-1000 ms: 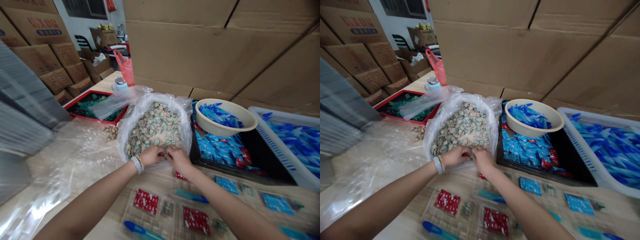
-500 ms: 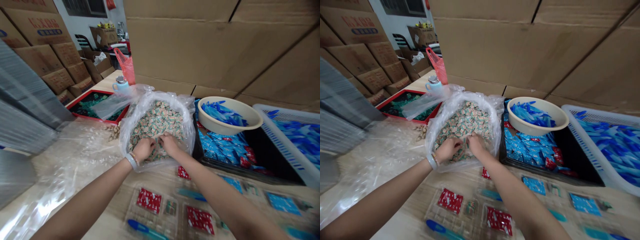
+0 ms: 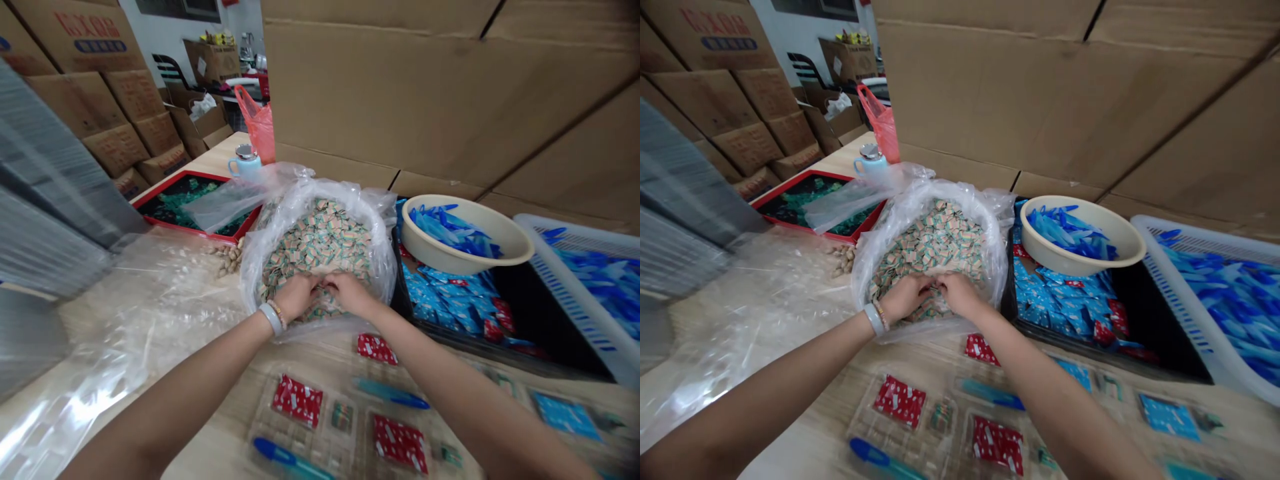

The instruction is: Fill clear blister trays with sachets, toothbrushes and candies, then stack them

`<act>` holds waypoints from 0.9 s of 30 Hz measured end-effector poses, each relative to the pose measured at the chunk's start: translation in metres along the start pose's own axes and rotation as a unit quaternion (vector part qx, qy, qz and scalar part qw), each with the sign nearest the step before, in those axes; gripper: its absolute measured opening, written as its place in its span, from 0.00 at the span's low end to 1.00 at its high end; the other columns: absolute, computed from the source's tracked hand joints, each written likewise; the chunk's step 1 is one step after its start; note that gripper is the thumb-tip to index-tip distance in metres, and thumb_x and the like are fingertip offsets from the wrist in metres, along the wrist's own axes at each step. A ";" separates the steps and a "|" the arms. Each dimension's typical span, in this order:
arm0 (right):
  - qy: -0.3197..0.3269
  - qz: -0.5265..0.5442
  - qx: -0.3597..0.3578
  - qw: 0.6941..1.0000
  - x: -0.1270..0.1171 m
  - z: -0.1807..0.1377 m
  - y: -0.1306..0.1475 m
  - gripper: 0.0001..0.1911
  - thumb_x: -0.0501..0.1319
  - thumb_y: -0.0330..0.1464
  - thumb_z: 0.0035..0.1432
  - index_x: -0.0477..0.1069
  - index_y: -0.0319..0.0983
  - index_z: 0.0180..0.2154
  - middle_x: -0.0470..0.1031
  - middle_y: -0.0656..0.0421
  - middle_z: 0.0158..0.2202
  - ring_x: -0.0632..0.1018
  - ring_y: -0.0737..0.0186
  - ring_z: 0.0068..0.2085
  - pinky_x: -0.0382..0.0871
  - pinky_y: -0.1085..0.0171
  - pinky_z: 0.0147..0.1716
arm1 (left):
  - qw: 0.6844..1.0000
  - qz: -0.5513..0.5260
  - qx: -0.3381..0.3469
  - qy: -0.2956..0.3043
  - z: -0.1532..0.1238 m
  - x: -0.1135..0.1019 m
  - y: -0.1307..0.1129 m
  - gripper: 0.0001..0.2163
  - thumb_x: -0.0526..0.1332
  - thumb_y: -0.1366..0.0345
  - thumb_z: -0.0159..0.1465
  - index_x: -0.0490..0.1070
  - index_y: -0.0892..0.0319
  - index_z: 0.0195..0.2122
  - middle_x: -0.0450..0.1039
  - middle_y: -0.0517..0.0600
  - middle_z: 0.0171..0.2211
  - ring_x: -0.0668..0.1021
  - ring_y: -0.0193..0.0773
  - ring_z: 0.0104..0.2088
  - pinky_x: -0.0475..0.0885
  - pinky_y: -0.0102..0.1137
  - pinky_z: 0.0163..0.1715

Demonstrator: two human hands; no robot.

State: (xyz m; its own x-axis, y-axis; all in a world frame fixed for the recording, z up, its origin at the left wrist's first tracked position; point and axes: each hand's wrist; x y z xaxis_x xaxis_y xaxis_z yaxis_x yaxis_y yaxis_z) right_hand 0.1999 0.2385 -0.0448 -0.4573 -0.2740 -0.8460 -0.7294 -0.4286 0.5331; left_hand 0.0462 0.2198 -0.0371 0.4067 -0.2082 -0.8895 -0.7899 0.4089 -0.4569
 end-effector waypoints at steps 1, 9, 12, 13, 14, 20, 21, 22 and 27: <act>0.004 0.009 0.000 1.000 -0.001 -0.001 0.000 0.11 0.53 0.23 0.49 0.73 0.36 0.30 0.73 0.57 0.30 0.71 0.65 0.33 0.61 0.67 0.35 | 1.000 0.015 0.010 0.003 -0.001 0.000 -0.001 0.10 0.53 0.70 0.57 0.69 0.60 0.39 0.70 0.52 0.35 0.72 0.37 0.37 0.65 0.28 0.38; -0.023 -0.040 0.063 0.997 -0.015 -0.005 -0.008 0.12 0.52 0.25 0.51 0.73 0.37 0.35 0.73 0.55 0.35 0.71 0.63 0.38 0.60 0.68 0.40 | 0.999 0.028 -0.027 -0.033 -0.019 -0.019 -0.002 0.08 0.53 0.69 0.56 0.69 0.60 0.35 0.70 0.50 0.32 0.71 0.36 0.33 0.65 0.27 0.35; 0.007 -0.086 0.059 0.995 -0.009 -0.007 0.002 0.13 0.51 0.29 0.54 0.72 0.40 0.37 0.72 0.56 0.36 0.71 0.63 0.39 0.60 0.67 0.38 | 0.999 0.017 -0.048 -0.014 -0.024 -0.025 0.001 0.09 0.53 0.69 0.55 0.69 0.60 0.35 0.70 0.50 0.31 0.72 0.35 0.32 0.65 0.26 0.34; 0.008 -0.107 0.067 0.992 -0.005 -0.008 0.006 0.12 0.51 0.31 0.54 0.72 0.40 0.37 0.71 0.56 0.36 0.71 0.62 0.38 0.60 0.67 0.37 | 0.999 0.023 -0.044 -0.003 -0.026 -0.025 0.002 0.08 0.53 0.69 0.55 0.70 0.59 0.34 0.70 0.50 0.31 0.72 0.35 0.32 0.65 0.27 0.34; 0.008 -0.128 0.076 0.989 -0.002 -0.008 0.011 0.11 0.52 0.32 0.53 0.72 0.40 0.36 0.71 0.55 0.37 0.71 0.62 0.37 0.60 0.67 0.35 | 0.999 0.031 -0.038 0.008 -0.027 -0.024 0.001 0.08 0.53 0.69 0.55 0.70 0.59 0.33 0.69 0.50 0.31 0.72 0.36 0.32 0.65 0.27 0.34; -0.028 -0.107 0.073 0.991 0.007 -0.006 0.012 0.06 0.56 0.29 0.48 0.70 0.38 0.30 0.69 0.56 0.33 0.69 0.65 0.33 0.59 0.68 0.32 | 0.999 0.035 -0.036 0.013 -0.031 -0.015 0.001 0.09 0.53 0.70 0.55 0.70 0.59 0.34 0.69 0.51 0.34 0.71 0.37 0.37 0.65 0.28 0.39; -0.038 -0.064 0.081 0.994 0.005 -0.005 0.007 0.05 0.55 0.28 0.48 0.69 0.37 0.29 0.69 0.57 0.30 0.69 0.66 0.31 0.59 0.68 0.31 | 0.999 0.024 -0.036 0.007 -0.032 -0.014 0.003 0.09 0.53 0.70 0.55 0.70 0.59 0.35 0.70 0.51 0.34 0.71 0.37 0.37 0.64 0.28 0.40; -0.048 -0.015 0.099 0.994 0.001 -0.003 0.002 0.04 0.55 0.27 0.47 0.68 0.37 0.27 0.68 0.59 0.27 0.69 0.67 0.29 0.59 0.69 0.30 | 0.999 0.012 -0.037 0.001 -0.032 -0.013 0.004 0.10 0.52 0.71 0.55 0.70 0.59 0.35 0.70 0.51 0.35 0.72 0.36 0.38 0.64 0.28 0.40; -0.067 0.225 0.237 0.943 -0.011 0.000 -0.014 0.04 0.56 0.28 0.45 0.65 0.36 0.28 0.65 0.64 0.19 0.66 0.70 0.20 0.60 0.69 0.21 | 0.998 -0.028 -0.055 -0.028 -0.033 -0.014 0.007 0.10 0.52 0.71 0.55 0.69 0.60 0.37 0.71 0.51 0.36 0.72 0.36 0.38 0.64 0.28 0.40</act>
State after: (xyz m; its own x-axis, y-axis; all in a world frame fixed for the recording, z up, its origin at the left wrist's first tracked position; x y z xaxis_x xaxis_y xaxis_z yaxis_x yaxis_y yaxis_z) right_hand 0.2145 0.2475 -0.0431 -0.8117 -0.2117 -0.5443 -0.5770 0.1472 0.8034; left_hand 0.0199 0.1968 -0.0281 0.4737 -0.1766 -0.8628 -0.8101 0.2970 -0.5055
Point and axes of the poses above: each hand's wrist, its own z-axis towards the middle knuckle, its own x-axis out of the palm, y = z × x
